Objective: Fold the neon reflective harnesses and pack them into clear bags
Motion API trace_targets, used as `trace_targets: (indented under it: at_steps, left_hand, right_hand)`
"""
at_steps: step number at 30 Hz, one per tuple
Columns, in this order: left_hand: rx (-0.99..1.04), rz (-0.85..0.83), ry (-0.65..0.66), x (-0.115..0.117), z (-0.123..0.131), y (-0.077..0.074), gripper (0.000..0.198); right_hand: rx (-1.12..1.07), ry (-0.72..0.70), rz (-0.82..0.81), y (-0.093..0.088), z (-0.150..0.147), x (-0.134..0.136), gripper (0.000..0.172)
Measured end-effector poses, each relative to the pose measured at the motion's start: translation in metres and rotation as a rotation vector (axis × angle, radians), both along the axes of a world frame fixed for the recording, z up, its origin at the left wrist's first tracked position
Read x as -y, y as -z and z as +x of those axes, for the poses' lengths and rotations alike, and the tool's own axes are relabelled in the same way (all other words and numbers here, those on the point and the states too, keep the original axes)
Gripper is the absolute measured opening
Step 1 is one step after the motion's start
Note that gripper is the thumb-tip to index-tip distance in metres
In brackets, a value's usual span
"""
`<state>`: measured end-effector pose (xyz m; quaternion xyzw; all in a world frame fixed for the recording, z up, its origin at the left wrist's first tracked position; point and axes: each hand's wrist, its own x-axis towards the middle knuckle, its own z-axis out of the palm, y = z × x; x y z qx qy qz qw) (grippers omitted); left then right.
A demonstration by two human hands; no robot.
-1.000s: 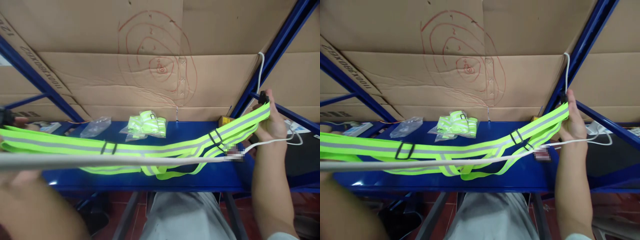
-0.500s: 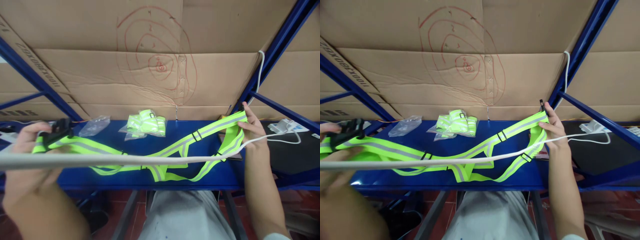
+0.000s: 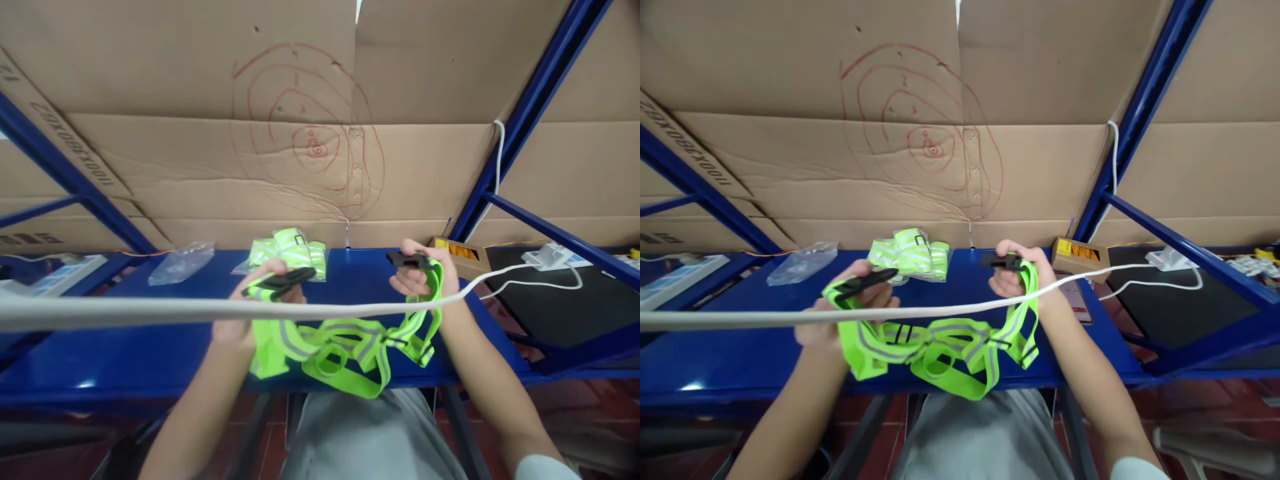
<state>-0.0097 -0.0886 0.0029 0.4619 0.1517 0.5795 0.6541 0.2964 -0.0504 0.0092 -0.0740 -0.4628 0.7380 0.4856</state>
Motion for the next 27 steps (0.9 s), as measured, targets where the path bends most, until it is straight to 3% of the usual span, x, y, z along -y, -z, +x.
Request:
trace_targets:
  at_steps: [3,9,16,22,27]
  left_hand:
    - [0.085,0.01,0.25,-0.001,0.038,-0.004,0.033]
    - [0.104,0.01,0.323,-0.003,0.052,-0.003,0.024]
    - [0.074,-0.054,0.223,0.003,0.054,0.0,0.033]
    - [0.056,-0.045,0.315,0.003,0.056,0.004,0.04]
    - [0.021,-0.016,0.304,0.005,0.056,0.002,0.04]
  right_hand:
    - [-0.012,-0.211,-0.042,-0.007,-0.024,0.008,0.013]
    - [-0.004,-0.378,-0.038,-0.014,-0.043,0.017,0.022]
    - [-0.008,-0.23,0.012,-0.01,-0.046,0.02,0.016]
    - [0.083,-0.144,0.045,-0.002,-0.039,0.013,0.011]
    - [0.128,-0.095,0.047,0.003,-0.038,0.011,0.011]
